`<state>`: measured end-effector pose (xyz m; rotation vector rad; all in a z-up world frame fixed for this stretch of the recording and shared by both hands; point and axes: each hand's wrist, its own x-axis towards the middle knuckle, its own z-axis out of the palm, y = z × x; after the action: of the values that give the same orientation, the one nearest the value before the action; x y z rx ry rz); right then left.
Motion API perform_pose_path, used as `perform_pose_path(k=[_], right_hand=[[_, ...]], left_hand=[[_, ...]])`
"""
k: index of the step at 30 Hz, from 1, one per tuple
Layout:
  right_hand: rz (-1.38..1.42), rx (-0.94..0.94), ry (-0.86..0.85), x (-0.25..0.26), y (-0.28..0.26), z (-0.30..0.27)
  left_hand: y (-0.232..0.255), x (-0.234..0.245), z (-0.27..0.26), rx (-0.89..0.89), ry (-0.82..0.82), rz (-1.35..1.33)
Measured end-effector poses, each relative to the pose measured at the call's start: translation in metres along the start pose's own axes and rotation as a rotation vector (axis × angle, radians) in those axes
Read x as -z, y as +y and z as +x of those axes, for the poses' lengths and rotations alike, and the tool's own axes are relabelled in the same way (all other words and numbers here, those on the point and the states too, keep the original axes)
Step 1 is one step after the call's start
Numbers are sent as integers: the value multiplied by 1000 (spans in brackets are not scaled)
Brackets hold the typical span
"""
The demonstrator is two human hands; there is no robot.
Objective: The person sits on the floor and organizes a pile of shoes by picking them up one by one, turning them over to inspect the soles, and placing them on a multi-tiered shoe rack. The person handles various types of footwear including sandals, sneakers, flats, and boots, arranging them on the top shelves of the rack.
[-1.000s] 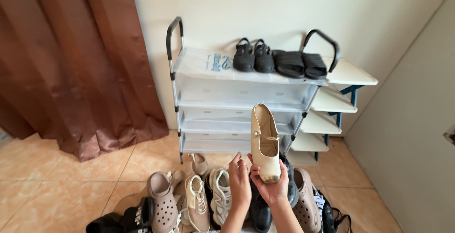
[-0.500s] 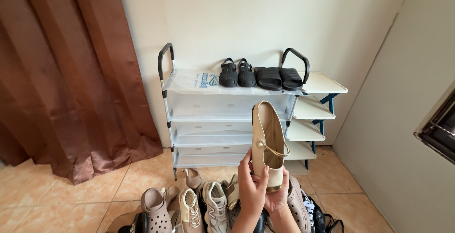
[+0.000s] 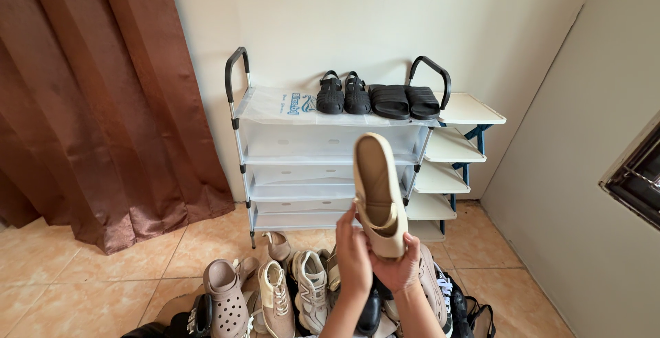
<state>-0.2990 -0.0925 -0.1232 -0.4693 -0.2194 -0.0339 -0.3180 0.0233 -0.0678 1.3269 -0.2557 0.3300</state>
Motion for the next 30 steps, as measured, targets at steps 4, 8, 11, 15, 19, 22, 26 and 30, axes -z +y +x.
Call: perform_pose_path(k=[4, 8, 11, 15, 19, 22, 26, 30], right_hand=[[-78, -19, -10, -9, 2, 0], [-366, 19, 194, -25, 7, 1], [-524, 89, 103, -44, 14, -1], [-766, 153, 118, -72, 21, -9], [-1084, 327, 78, -90, 21, -21], [-1284, 504, 8, -99, 23, -23], [-1359, 600, -47, -106, 26, -24], [-1357, 608, -66, -106, 28, -25]], left_hand=[[-9, 23, 25, 1, 129, -160], [-10, 43, 48, 112, 60, -124], [-18, 47, 51, 142, 3, -154], [-37, 51, 54, 343, 48, -239], [-51, 57, 52, 370, 31, -359], [-52, 59, 52, 460, 45, -348], [-41, 59, 51, 527, 63, -361], [-35, 61, 48, 536, 36, -383]])
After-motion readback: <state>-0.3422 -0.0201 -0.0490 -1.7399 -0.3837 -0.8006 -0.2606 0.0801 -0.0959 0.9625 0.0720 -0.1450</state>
